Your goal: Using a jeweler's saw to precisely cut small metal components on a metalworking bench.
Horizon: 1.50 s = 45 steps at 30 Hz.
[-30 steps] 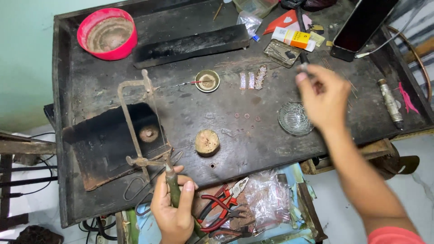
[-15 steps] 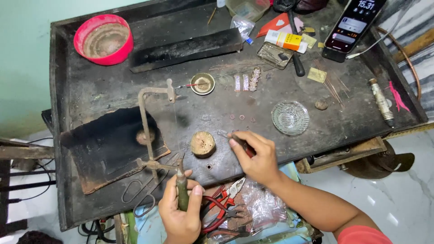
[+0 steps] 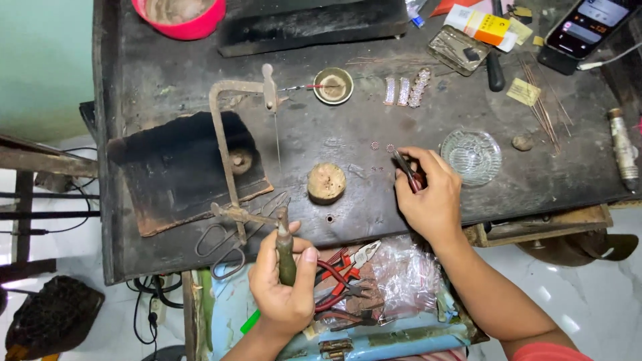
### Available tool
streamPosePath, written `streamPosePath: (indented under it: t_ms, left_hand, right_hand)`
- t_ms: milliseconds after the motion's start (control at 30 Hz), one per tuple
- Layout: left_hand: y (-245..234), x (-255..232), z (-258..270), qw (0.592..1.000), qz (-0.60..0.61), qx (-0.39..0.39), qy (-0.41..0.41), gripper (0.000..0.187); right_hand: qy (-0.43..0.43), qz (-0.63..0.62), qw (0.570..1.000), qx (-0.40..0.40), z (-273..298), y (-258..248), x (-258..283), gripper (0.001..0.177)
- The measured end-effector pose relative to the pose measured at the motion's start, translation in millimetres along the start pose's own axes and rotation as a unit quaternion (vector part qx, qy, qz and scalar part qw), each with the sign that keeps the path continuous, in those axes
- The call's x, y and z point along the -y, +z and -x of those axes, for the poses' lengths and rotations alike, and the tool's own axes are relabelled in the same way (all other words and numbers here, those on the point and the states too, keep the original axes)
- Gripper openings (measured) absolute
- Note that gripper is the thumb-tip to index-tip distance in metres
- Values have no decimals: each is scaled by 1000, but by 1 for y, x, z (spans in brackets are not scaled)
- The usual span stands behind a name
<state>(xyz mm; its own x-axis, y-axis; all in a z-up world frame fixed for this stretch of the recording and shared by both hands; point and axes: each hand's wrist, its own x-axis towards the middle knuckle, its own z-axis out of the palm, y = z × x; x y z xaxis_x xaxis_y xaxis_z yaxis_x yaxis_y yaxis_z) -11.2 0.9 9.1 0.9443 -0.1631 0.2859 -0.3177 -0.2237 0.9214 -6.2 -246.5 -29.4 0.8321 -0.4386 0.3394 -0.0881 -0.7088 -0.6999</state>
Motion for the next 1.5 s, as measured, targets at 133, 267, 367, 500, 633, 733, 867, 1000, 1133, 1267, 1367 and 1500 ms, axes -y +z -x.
streamPosePath:
  t_ms: [133, 267, 367, 500, 633, 733, 867, 1000, 1133, 1267, 1367, 1500]
  left_hand:
    - [-1, 1, 4, 1000, 6, -8, -15, 26]
    - [3, -6, -4, 1000, 22, 4, 1, 16]
    - [5, -3, -1, 998, 40, 6, 46, 17]
    - [3, 4, 2, 998, 14, -4, 69, 40]
    - [4, 7, 1, 996, 12, -25, 83, 37]
    - [1, 8, 2, 994, -9, -57, 89, 32]
    - [0, 9, -1, 995, -22, -53, 83, 33]
    - [0, 3, -5, 997, -23, -26, 68, 21]
    - [-3, 4, -9, 998, -15, 8, 67, 20]
    - [-3, 11, -7, 998, -9, 5, 59, 21]
    - [-6, 9, -10, 998, 9, 2, 56, 22]
    - [-12, 6, -12, 999, 19, 1, 36, 16]
  right_hand:
    - [-16, 32, 999, 1, 1, 4, -9, 26]
    - [-28, 45, 999, 1, -2, 5, -16, 19]
    - [4, -44, 999, -6, 8, 1, 5, 19]
    - [58, -183, 980, 56, 25, -9, 58, 16]
    - [-38, -218, 969, 110, 29, -9, 105, 16]
    - [-115, -221, 959, 131, 25, 0, 117, 16]
    - [-104, -251, 953, 131, 30, 10, 100, 20]
    - [-80, -271, 946, 156, 32, 11, 84, 22]
    - [-85, -262, 949, 155, 29, 10, 86, 22]
    - [-90, -276, 944, 160, 30, 11, 83, 19]
    - [-97, -259, 945, 177, 27, 7, 86, 17]
    - [-89, -189, 959, 191, 30, 2, 85, 25]
